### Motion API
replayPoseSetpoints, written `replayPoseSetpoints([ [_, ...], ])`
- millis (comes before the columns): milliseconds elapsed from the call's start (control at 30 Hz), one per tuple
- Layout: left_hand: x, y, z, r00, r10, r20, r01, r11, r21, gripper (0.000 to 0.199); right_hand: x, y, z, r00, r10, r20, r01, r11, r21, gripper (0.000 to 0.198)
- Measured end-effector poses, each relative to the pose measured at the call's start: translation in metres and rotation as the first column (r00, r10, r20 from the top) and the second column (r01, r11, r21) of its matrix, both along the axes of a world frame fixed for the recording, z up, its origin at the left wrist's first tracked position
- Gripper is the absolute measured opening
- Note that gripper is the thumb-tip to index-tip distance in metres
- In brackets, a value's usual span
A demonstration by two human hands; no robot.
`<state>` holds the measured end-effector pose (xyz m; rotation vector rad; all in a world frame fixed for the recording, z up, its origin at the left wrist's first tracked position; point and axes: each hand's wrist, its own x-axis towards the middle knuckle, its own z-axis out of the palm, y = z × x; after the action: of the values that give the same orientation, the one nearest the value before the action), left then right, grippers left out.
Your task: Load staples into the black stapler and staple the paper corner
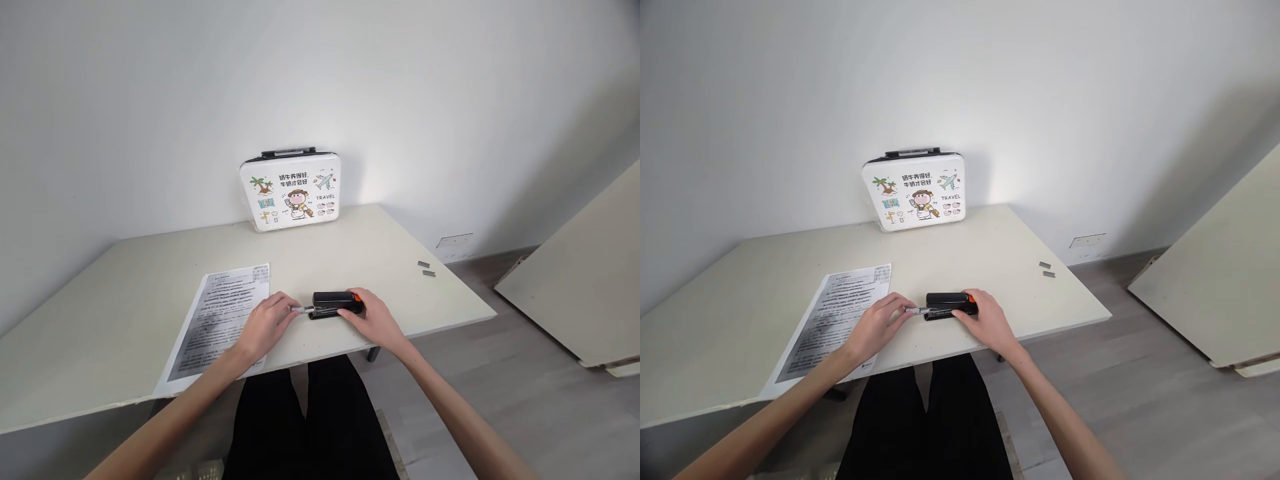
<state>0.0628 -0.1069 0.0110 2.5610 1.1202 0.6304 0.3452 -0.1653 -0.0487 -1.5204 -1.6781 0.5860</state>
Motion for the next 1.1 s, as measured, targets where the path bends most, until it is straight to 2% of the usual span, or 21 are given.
replayPoseSetpoints([
  [267,-0.016,0.008,-0.003,1.0,-0.013,0.023,0.015,0.998,-0.058,0.03,-0.001,-0.001,0.004,0.999,0.008,-0.042,-0.007,1.0,0.025,0.041],
  [467,-0.031,0.023,0.001,0.979,-0.19,0.078,0.203,0.957,-0.209,0.032,0.003,-0.002,0.012,0.991,0.066,-0.114,-0.066,0.998,0.007,0.036],
  [733,0.015,0.051,-0.006,0.918,-0.349,0.19,0.389,0.886,-0.25,0.034,0.009,-0.003,0.015,0.987,0.142,-0.075,-0.142,0.99,0.007,0.039],
  [933,0.029,0.057,-0.009,0.927,-0.313,0.207,0.369,0.859,-0.355,0.039,0.009,-0.005,0.016,0.987,0.15,-0.052,-0.15,0.989,0.009,0.04],
  [1033,0.031,0.055,-0.009,0.932,-0.3,0.201,0.356,0.859,-0.368,0.039,0.008,-0.005,0.015,0.987,0.154,-0.048,-0.154,0.988,0.005,0.041],
  [1100,0.032,0.052,-0.007,0.939,-0.301,0.165,0.34,0.877,-0.338,0.039,0.008,-0.005,0.014,0.987,0.152,-0.051,-0.152,0.988,0.007,0.041],
])
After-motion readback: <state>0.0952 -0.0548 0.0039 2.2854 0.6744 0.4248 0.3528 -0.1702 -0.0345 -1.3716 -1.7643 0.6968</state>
